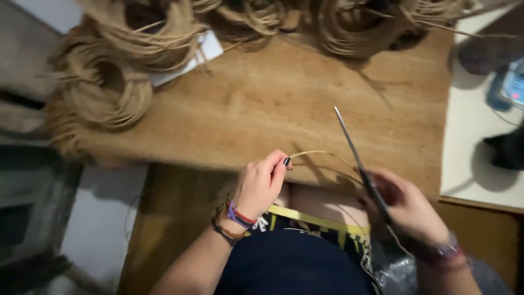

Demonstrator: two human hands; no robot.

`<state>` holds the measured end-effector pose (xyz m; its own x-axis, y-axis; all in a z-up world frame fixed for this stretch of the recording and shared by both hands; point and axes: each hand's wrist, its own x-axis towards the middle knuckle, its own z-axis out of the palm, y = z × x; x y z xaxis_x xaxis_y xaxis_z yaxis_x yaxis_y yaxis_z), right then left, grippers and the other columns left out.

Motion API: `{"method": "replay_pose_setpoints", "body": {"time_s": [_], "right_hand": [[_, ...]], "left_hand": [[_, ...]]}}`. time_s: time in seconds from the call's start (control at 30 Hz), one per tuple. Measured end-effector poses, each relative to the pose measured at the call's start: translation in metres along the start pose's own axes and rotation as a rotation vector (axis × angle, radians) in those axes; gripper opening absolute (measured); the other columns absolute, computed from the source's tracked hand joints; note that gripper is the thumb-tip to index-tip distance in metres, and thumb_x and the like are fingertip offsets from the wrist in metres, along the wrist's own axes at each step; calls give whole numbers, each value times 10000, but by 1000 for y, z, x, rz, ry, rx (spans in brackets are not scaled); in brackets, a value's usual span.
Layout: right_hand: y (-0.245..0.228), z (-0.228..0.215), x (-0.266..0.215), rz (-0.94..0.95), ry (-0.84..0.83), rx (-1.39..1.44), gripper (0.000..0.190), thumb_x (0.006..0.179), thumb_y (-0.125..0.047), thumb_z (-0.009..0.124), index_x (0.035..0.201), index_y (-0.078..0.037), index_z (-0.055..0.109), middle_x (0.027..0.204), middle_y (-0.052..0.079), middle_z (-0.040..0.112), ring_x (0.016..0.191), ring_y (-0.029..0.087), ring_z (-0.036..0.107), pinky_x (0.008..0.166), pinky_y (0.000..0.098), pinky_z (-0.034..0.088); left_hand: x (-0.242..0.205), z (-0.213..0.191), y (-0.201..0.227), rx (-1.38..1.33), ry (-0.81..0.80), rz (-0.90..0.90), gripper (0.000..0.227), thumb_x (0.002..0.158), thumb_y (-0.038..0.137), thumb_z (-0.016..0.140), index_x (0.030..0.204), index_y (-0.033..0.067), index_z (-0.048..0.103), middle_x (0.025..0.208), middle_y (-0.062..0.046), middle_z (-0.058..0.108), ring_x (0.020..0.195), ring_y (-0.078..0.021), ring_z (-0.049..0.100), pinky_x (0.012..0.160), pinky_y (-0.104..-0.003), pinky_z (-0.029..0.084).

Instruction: Measuring and cutting lengths of twine using a measuring tape and scissors

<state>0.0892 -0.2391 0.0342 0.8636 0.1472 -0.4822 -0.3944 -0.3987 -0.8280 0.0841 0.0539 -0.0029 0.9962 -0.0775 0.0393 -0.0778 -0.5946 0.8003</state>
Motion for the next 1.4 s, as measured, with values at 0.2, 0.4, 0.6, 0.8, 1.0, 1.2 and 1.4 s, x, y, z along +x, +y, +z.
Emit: {"method": "replay_pose_setpoints", "body": {"time_s": [0.2, 0.4, 0.6, 0.8, 1.0, 1.2, 1.4], "right_hand": [[4, 3, -18, -351, -757, 365, 904, 942, -707, 790, 1332, 54, 494, 965, 68, 508, 849, 188, 557, 706, 344, 552], [5, 54, -27, -309, -724, 183, 912, 845, -624, 780, 1428, -23, 418, 1016, 36, 576, 1006, 179, 659, 894, 340, 542], [-21, 84, -41, -466, -549, -42, 1053, 752, -781, 682, 1481, -70, 412, 955, 19, 590, 881, 115, 611, 840, 277, 519], [-15, 96, -53, -410, -562, 19, 979, 776, -654, 740, 1478, -62, 400, 972, 11, 532, 867, 98, 524, 764, 240, 473], [-17, 95, -54, -618, -566, -146, 922, 875, -765, 559, 1421, -33, 429, 1036, 23, 558, 912, 134, 557, 849, 284, 487], [-22, 98, -57, -587, -527, -148, 1020, 813, -819, 573, 1463, -51, 411, 977, 17, 577, 866, 117, 572, 797, 274, 500], [-24, 93, -57, -478, -552, 34, 653, 886, -559, 693, 1259, -36, 574, 904, -5, 580, 792, 94, 539, 706, 248, 482]], "left_hand": [[-19, -35, 3, -63, 122, 7, 163, 995, 199, 489, 927, 214, 637, 587, 33, 584, 460, -219, 561, 538, -359, 423], [-44, -42, 25, -268, -3, 116, 127, 999, 125, 462, 927, 136, 566, 725, -13, 628, 577, -184, 596, 594, -344, 432], [-68, -40, 33, -301, -76, 127, 222, 998, 124, 465, 1118, 79, 647, 781, -40, 696, 584, -205, 626, 608, -355, 469], [-82, -47, 34, -342, -92, 138, 227, 1005, 134, 464, 1131, 59, 637, 887, -31, 720, 601, -191, 611, 641, -342, 477], [-85, -56, 36, -415, -153, 146, 231, 996, 92, 452, 1105, 79, 656, 904, -4, 715, 589, -130, 560, 603, -299, 443], [-83, -53, 37, -446, -166, 170, 230, 1014, 97, 451, 1113, 68, 657, 1023, -18, 731, 810, -144, 699, 751, -277, 513], [-71, -41, 18, -510, -203, 310, 181, 963, 49, 518, 938, -33, 678, 1282, -170, 553, 1237, -271, 567, 1091, -357, 444]]}}
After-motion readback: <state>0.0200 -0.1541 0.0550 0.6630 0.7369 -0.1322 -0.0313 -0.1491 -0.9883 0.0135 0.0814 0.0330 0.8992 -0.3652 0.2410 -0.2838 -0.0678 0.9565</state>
